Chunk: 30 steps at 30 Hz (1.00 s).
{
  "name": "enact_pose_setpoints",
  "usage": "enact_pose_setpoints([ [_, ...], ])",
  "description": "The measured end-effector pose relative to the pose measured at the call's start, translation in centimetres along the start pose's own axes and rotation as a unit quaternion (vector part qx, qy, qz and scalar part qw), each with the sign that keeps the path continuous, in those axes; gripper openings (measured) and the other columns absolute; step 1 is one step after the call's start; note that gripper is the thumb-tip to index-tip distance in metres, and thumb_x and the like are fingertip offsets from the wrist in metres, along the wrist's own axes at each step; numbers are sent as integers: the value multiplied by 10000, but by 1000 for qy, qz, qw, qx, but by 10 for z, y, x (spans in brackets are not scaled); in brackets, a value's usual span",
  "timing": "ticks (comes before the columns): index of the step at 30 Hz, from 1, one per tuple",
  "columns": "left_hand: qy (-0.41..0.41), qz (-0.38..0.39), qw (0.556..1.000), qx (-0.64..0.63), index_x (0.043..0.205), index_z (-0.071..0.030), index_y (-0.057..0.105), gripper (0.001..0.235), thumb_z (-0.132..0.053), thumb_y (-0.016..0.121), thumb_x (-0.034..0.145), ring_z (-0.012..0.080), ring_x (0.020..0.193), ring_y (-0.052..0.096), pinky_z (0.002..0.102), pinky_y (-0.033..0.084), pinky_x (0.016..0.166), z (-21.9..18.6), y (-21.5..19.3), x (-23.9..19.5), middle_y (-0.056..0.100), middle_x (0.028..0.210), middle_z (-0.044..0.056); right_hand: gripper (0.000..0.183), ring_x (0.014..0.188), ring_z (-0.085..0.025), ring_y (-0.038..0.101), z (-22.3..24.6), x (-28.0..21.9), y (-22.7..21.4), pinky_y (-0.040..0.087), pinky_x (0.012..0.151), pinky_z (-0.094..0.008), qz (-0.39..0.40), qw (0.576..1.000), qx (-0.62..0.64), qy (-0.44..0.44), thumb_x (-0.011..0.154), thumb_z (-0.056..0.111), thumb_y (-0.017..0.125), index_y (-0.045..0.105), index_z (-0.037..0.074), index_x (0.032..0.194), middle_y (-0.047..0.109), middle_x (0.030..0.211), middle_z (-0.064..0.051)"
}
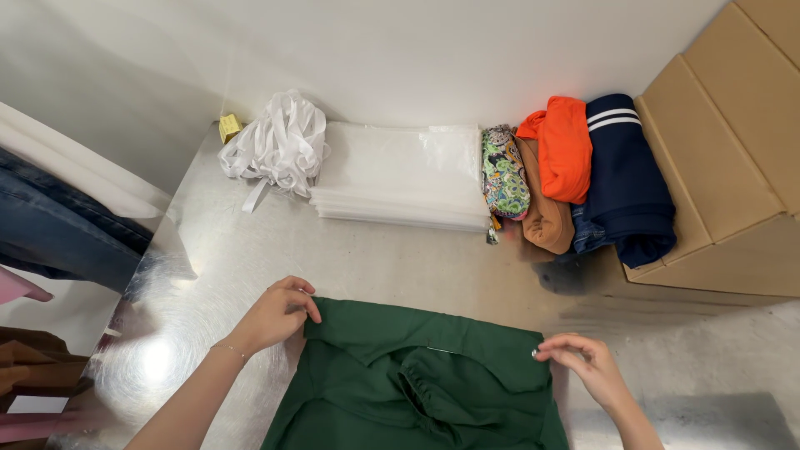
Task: The person folds a green dress, a black top, and a black-and-white checkered skirt on a metal table. They take each item from a clothing rack, fold it by hand, and place it on a stack of other folded clothes.
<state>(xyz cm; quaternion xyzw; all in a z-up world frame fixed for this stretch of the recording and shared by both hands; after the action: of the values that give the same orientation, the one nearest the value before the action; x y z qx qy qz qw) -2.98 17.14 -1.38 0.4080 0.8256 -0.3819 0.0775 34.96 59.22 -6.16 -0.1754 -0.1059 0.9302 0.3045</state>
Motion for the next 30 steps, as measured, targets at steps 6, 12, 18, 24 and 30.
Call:
enact_pose_setpoints([
  [6,80,-27,995,46,1241,-196,717,417,-272,683,833,195,1305,633,365,483,1132,-11,34,29,678,1345,49,600,1322,-164,658,25,24,32,505,1130,-408,-7,965,-261,23,789,377,844,716,312,1372,650,1411,22],
  [12,137,33,962,233,1155,-278,744,258,-222,765,904,178,1044,650,356,520,961,5,55,53,722,1016,-58,186,795,-100,591,6,42,36,457,760,-263,81,919,-386,22,801,244,874,819,249,978,632,814,91],
  [18,386,-101,865,306,914,-190,692,355,93,773,715,216,870,601,372,538,765,23,58,8,651,923,-10,233,748,-119,514,6,-11,28,396,658,-291,67,896,-434,-72,744,42,709,649,253,821,490,708,60],
  [24,329,-93,893,293,883,-199,791,210,-390,733,820,269,1203,577,486,475,1009,22,63,-38,595,1279,50,304,1345,-114,538,32,-57,51,434,1090,-424,79,877,-470,-67,824,596,794,855,300,792,594,1354,120],
  [30,200,-23,938,281,1086,-221,643,210,-217,775,922,215,1091,619,394,565,861,27,71,-7,712,1055,5,489,1099,-141,719,26,-34,58,585,902,-353,71,898,-433,36,897,321,804,601,359,1341,722,1117,41],
])
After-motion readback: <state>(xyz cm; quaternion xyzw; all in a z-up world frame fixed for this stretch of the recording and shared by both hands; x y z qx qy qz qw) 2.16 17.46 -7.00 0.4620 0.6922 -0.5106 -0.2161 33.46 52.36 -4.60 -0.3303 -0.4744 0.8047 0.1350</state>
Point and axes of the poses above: each hand's wrist, its own x-axis towards the middle knuckle, its own y-axis out of the palm, z = x × y, the point moved 2 cm from there along x, towards the middle knuckle
